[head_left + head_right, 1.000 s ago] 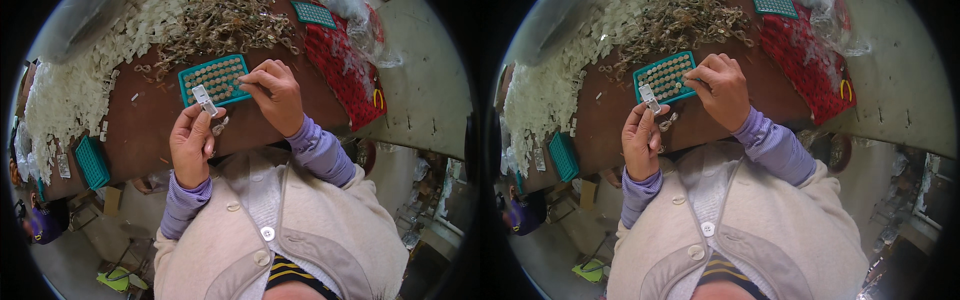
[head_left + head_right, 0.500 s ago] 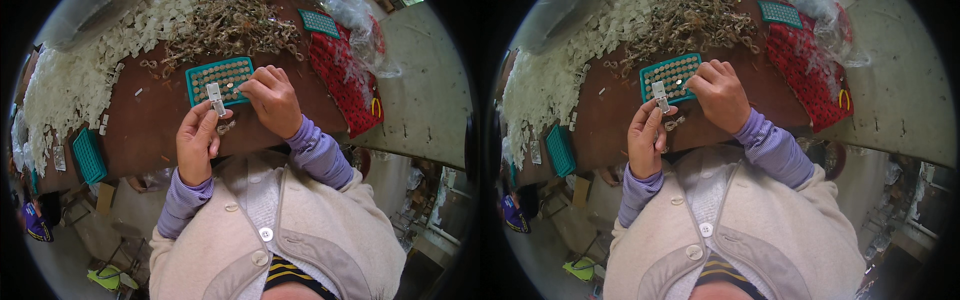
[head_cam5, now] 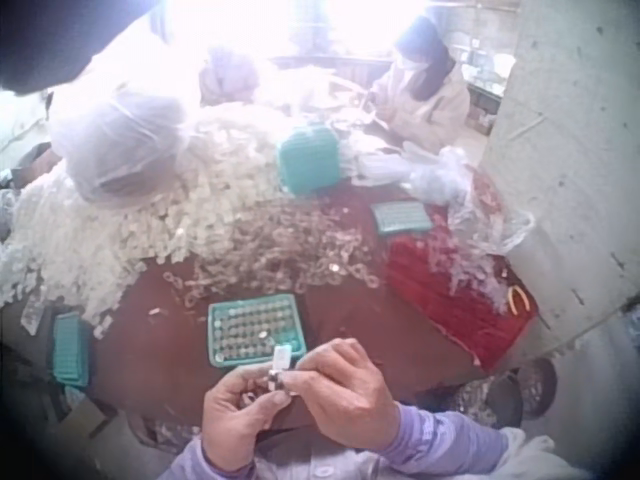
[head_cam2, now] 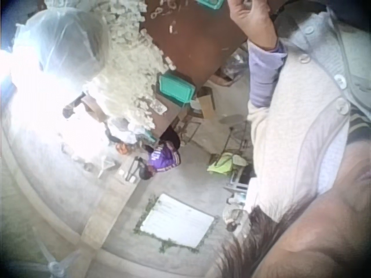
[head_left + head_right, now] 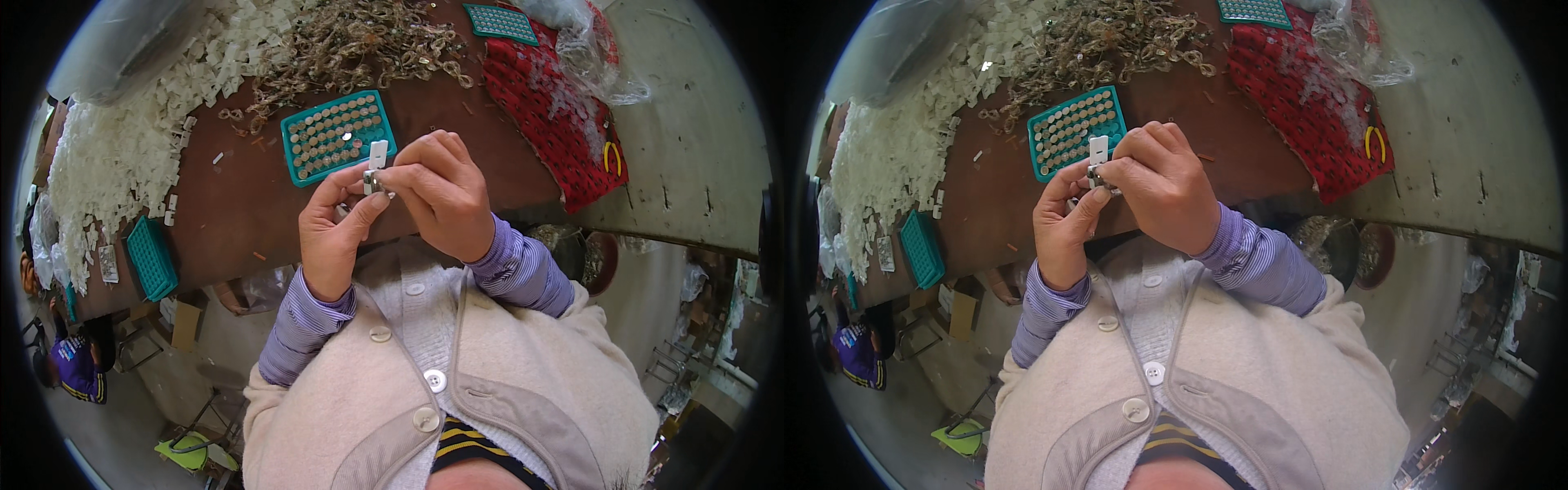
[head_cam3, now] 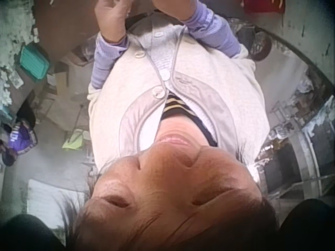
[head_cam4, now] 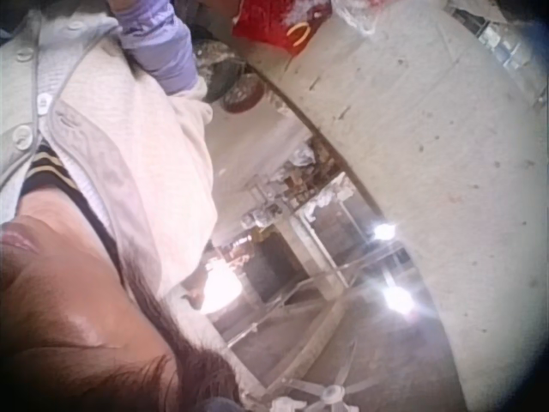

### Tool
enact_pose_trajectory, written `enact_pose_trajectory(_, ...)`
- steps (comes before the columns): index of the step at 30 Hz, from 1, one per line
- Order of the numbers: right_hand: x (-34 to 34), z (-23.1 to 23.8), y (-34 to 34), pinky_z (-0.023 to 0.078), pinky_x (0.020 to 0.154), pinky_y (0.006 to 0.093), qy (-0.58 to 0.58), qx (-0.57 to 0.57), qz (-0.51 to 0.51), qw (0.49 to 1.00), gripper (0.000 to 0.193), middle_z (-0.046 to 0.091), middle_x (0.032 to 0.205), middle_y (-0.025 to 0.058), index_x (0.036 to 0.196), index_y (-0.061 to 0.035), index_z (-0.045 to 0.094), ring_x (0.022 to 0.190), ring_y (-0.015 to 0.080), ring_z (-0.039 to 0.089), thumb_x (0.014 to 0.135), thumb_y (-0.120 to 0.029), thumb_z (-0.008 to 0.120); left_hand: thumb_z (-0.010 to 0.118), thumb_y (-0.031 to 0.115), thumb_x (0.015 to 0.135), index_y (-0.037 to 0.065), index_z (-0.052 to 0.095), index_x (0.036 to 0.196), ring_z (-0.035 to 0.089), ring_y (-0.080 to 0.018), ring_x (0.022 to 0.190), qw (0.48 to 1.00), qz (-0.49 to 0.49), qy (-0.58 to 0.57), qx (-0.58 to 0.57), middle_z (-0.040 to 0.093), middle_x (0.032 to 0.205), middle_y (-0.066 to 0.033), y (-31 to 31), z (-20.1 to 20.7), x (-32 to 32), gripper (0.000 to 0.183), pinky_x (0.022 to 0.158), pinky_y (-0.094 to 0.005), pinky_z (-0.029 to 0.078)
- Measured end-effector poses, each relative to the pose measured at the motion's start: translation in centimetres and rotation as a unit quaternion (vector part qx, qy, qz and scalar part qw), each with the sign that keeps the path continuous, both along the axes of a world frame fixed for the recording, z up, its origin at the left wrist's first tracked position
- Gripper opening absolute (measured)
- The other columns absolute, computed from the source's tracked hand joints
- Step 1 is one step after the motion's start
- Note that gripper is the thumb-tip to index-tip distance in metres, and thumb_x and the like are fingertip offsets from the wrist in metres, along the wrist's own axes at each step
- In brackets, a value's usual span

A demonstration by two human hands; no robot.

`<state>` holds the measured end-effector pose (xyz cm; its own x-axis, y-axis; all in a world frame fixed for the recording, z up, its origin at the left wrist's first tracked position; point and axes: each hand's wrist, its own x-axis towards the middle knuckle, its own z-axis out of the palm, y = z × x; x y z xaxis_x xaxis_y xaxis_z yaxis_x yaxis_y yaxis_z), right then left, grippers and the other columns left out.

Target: The person repeatedly picks small white plastic housings and metal pins from a table, inserts the pins into the housings, and places the assembled units into teal trays. The person also moves a plastic bag of parts and repositions trays on the table.

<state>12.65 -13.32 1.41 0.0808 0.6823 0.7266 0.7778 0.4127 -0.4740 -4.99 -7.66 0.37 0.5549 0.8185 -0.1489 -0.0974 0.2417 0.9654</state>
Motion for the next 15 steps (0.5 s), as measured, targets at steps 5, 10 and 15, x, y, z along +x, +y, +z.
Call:
enact_pose_trajectory(5, -0.8, 0.0, 0.1, 0.050, 0.077, 0.0381, 0.035, 0.003, 0.019, 0.999, 0.021, 0.067, 0.091, 0.0077, 0.100, -0.0052, 0.073, 0.084, 0.0250, 0.064, 0.080, 0.000, 0.075, 0.075, 0.009, 0.099, 0.006, 0.068, 0.135, 0.047, 0.0016, 0.064, 0.999, -0.038, -0.015, -0.019, 0.072, 0.096, 0.0021, 0.4, -0.5, -0.6, 0.036, 0.054, -0.0149, 0.036)
enact_pose_trajectory(10, -1.5, -1.1, 2.7, 0.052, 0.076, 0.0377, 0.166, -0.045, 0.011, 0.985, 0.019, 0.070, 0.093, 0.0097, 0.102, -0.0056, 0.076, 0.085, 0.0274, 0.066, 0.084, 0.001, 0.075, 0.067, 0.014, 0.105, 0.003, 0.069, 0.127, 0.043, 0.0010, 0.058, 0.993, 0.012, -0.076, -0.091, 0.075, 0.098, -0.0033, 2.1, -1.0, -2.6, 0.025, 0.050, -0.0163, 0.031)
enact_pose_trajectory(15, -0.8, -3.0, 5.8, 0.051, 0.086, 0.0444, -0.031, -0.071, -0.048, 0.996, 0.009, 0.063, 0.091, 0.0088, 0.092, -0.0043, 0.071, 0.089, 0.0301, 0.061, 0.085, -0.003, 0.075, 0.065, 0.016, 0.106, 0.002, 0.068, 0.125, 0.043, 0.0005, 0.056, 0.990, 0.047, -0.085, -0.102, 0.076, 0.099, -0.0060, 3.0, -1.2, -4.0, 0.023, 0.049, -0.0165, 0.031)
